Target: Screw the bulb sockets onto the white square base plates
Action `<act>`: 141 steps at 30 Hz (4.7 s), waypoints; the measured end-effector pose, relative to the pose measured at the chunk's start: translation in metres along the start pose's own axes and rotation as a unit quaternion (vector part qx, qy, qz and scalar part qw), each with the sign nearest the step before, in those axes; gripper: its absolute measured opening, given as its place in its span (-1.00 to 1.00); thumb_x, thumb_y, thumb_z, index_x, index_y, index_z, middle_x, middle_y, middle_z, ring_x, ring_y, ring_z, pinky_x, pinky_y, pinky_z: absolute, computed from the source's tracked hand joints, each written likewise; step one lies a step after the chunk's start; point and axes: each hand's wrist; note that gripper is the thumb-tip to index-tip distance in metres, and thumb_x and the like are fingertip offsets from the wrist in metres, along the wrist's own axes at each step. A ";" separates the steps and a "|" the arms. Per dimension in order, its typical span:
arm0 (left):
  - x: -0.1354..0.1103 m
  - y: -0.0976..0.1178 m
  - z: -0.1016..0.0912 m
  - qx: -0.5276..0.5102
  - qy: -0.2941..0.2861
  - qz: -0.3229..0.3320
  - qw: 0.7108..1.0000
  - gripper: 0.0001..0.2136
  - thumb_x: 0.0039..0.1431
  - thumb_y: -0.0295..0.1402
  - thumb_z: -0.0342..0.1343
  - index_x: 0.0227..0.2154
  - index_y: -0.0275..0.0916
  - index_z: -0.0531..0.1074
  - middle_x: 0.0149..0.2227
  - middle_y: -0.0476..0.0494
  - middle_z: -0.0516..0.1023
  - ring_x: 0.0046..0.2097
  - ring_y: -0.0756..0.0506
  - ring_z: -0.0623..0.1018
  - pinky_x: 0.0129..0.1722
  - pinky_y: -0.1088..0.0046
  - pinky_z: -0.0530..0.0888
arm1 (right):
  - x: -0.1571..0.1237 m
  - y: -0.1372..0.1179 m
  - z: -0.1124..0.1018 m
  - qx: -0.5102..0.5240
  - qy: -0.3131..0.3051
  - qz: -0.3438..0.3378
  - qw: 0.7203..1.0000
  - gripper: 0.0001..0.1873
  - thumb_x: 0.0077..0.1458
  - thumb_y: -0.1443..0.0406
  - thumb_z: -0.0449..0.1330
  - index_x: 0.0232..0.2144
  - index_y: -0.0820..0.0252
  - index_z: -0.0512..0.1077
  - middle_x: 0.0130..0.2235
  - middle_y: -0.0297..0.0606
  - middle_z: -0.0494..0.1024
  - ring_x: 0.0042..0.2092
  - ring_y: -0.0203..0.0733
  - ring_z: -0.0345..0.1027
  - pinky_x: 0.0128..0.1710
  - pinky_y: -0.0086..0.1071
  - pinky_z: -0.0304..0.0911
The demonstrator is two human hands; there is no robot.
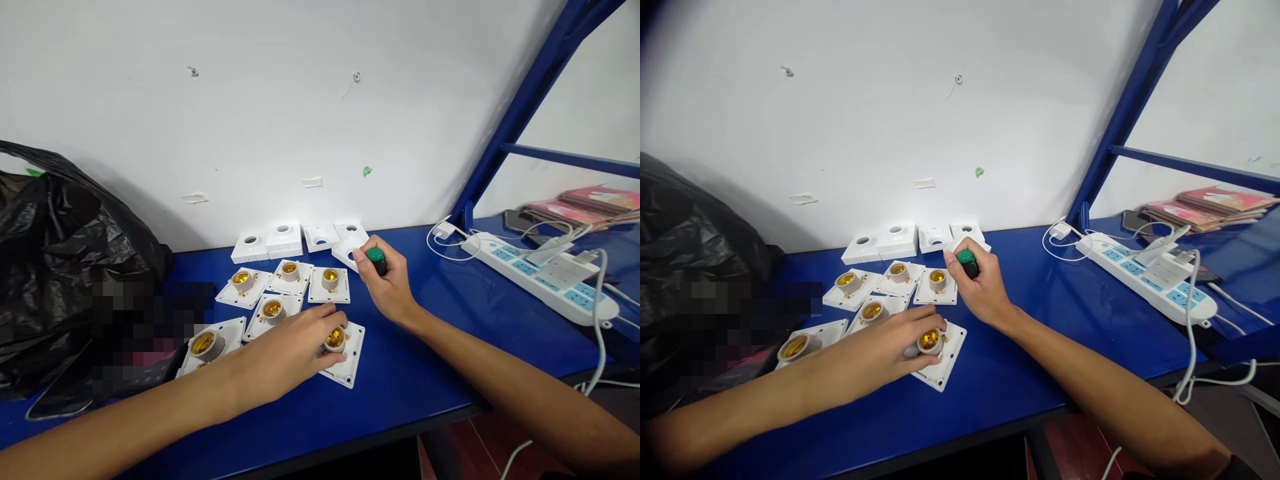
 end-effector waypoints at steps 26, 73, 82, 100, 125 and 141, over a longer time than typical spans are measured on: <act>-0.006 0.000 -0.018 0.062 -0.035 0.028 0.997 -0.70 0.31 -0.50 0.30 -0.03 -0.02 0.39 -0.09 0.09 0.60 -0.13 -0.14 0.58 -0.22 0.38 0.24 | 0.000 0.001 0.001 -0.012 -0.023 -0.031 0.999 -0.67 0.34 0.19 0.18 -0.45 0.11 0.22 -0.56 -0.53 0.14 -0.53 -0.38 -0.07 -0.53 -0.40 -0.07; -0.017 -0.010 0.030 0.075 0.123 0.034 0.989 -0.62 0.51 -0.32 0.02 0.30 -0.15 0.21 0.14 -0.23 0.49 0.07 -0.26 0.56 0.13 0.06 0.49 | 0.014 0.030 -0.024 -0.163 0.072 -0.139 0.974 -0.86 0.30 0.24 0.24 -0.12 0.08 0.37 -0.42 -0.47 0.38 -0.52 -0.36 0.24 -0.50 -0.37 0.17; -0.018 -0.011 0.029 0.059 0.104 0.012 0.993 -0.61 0.49 -0.33 0.06 0.28 -0.16 0.19 0.16 -0.25 0.46 0.07 -0.30 0.53 0.14 -0.03 0.47 | 0.042 0.039 -0.051 -0.258 0.130 -0.140 0.947 -0.88 0.28 0.28 0.23 -0.30 0.17 0.37 -0.50 -0.51 0.28 -0.55 -0.39 0.10 -0.51 -0.42 0.09; -0.020 -0.009 0.027 0.000 0.134 -0.006 0.991 -0.62 0.47 -0.31 0.06 0.26 -0.12 0.21 0.04 -0.17 0.53 0.04 -0.24 0.55 0.11 0.11 0.50 | 0.043 0.047 -0.052 -0.188 0.156 -0.102 0.964 -0.82 0.29 0.24 0.26 -0.33 0.16 0.37 -0.55 -0.52 0.29 -0.59 -0.37 0.16 -0.60 -0.45 0.14; -0.018 -0.017 0.033 -0.005 0.124 0.030 0.992 -0.70 0.42 -0.21 0.19 0.11 -0.17 0.35 -0.05 -0.12 0.55 -0.04 -0.24 0.53 -0.04 0.21 0.50 | -0.012 -0.011 0.017 0.032 0.141 -0.143 0.979 -0.84 0.28 0.22 0.26 -0.28 0.07 0.33 -0.56 -0.52 0.32 -0.65 -0.31 0.30 -0.66 -0.35 0.22; -0.018 -0.014 0.031 -0.010 0.118 0.026 0.993 -0.71 0.41 -0.22 0.20 0.09 -0.16 0.37 -0.07 -0.07 0.55 -0.07 -0.23 0.51 -0.06 0.19 0.50 | -0.018 -0.006 0.016 0.024 0.090 -0.184 0.979 -0.88 0.27 0.29 0.26 -0.25 0.11 0.35 -0.47 -0.50 0.37 -0.59 -0.34 0.39 -0.62 -0.40 0.30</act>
Point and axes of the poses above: each hand's wrist, its own x-axis towards the middle knuckle, its own z-axis out of the palm, y = z × x
